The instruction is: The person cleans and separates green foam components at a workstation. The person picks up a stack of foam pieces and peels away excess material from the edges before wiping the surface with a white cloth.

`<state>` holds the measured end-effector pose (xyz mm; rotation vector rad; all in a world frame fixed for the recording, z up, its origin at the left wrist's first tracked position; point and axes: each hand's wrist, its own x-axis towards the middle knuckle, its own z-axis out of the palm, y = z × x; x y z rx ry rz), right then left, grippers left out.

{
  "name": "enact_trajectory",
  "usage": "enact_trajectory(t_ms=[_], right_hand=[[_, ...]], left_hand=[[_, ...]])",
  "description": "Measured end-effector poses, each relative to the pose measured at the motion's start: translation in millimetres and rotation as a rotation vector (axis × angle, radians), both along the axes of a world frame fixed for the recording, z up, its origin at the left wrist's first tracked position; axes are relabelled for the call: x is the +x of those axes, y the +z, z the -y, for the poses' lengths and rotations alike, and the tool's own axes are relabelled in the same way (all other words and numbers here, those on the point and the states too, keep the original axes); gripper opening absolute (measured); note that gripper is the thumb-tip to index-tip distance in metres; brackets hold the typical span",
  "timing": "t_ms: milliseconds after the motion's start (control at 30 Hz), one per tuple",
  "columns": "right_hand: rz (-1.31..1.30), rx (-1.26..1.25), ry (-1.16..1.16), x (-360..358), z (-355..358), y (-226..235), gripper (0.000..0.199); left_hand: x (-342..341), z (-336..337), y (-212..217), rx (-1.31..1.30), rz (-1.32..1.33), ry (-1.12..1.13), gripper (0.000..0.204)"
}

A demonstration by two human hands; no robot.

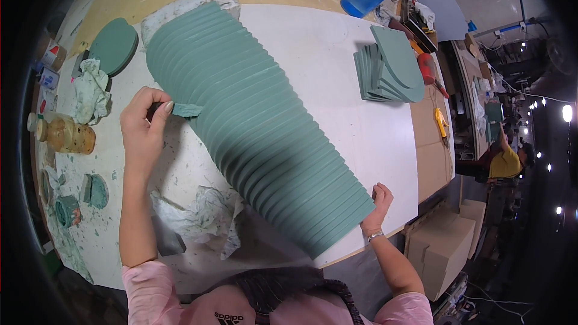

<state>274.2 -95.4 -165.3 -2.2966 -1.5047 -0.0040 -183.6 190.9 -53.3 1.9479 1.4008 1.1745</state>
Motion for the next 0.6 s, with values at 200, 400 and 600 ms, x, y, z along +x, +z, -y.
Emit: enact_trajectory(t_ms=[200, 400, 600], right_hand=[[0.055, 0.004, 0.025, 1.7, -0.1, 0.7, 0.034], [0.044, 0.009, 0.020, 0.9, -1.4, 1.6, 0.034], [0.043, 0.004, 0.007, 2.1, 0.9, 3.1, 0.033]], left_hand=[[3.4, -2.2, -2.3, -0.033, 0.046, 0.069, 0.005], [11.3, -3.4, -1.5, -0.085, 0.155, -0.021, 0.005], [41.1, -14.3, 8.1, -0.071, 0.105, -0.063, 0.006]])
